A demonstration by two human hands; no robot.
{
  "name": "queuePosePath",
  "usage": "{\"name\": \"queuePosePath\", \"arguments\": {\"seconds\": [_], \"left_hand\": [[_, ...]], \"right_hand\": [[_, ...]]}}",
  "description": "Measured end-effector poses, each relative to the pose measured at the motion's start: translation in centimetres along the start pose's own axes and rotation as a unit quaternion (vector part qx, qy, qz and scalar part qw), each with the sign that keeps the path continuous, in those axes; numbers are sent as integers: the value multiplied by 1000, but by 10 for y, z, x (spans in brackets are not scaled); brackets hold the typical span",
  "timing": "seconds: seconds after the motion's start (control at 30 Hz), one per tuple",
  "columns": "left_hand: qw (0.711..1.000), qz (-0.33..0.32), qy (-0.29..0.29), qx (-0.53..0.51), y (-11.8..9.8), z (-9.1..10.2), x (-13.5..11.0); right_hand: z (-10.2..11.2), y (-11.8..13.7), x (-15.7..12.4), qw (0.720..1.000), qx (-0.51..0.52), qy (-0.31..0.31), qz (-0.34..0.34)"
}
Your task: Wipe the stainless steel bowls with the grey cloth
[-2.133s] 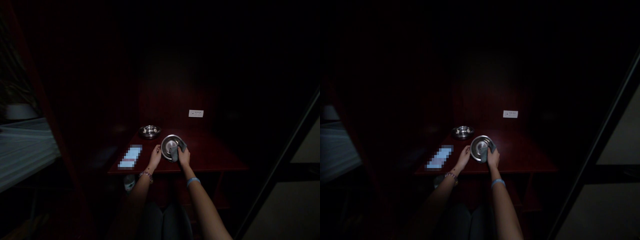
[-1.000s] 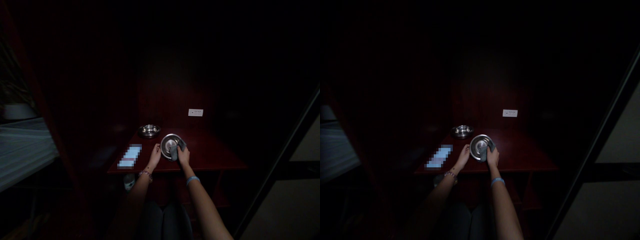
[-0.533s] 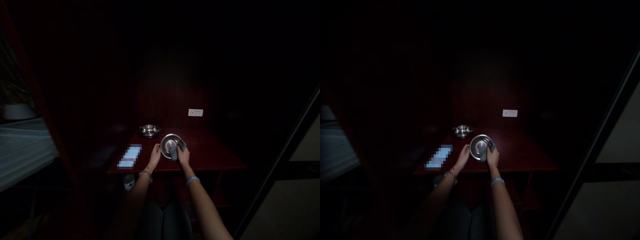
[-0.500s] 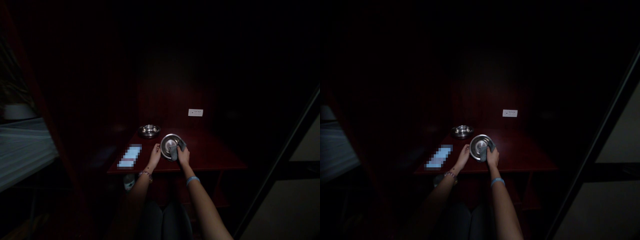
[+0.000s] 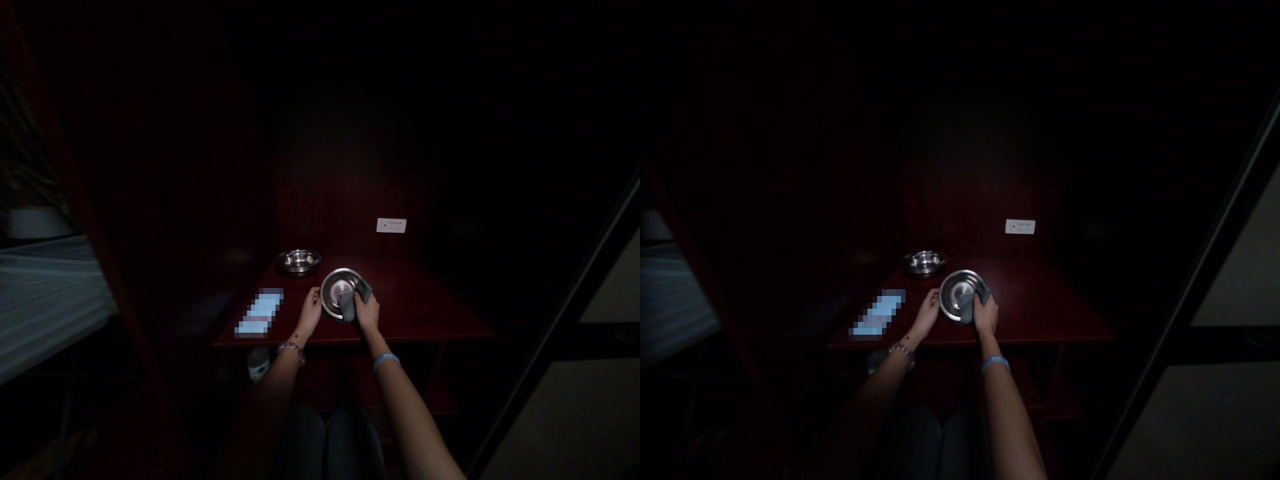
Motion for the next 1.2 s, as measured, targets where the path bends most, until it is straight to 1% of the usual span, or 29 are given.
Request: {"name": "queuePosePath", "arguments": {"seconds": [0.17,0.43,0.73,0.97,1.2], "left_hand": [[1000,-8,-1,13,1,0,0],[1000,6,-2,3,2,0,-1],[1000,8,-1,9,1,0,-1],[1000,9,-13,1,3,2,1],[1000,11,-8,-6,2,1,0]], "right_hand": [[2,1,-1,1000,-4,-6,1],[5,4,-4,1000,-1,-7,5],[3,1,-2,1000,8,-7,-5],[3,-1,-2,1000,6,-8,-13],[4,0,-2,1000,5,-12,-6]]}}
Point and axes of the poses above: each hand's wrist, its own x-axis towards the middle knuckle, its own z-axis out of the back of the hand, y = z × x, the point moved 10 cm from there along x, towards the middle knuckle, and after that the axes turned 12 degrees about -y, right-handed, at the moved point
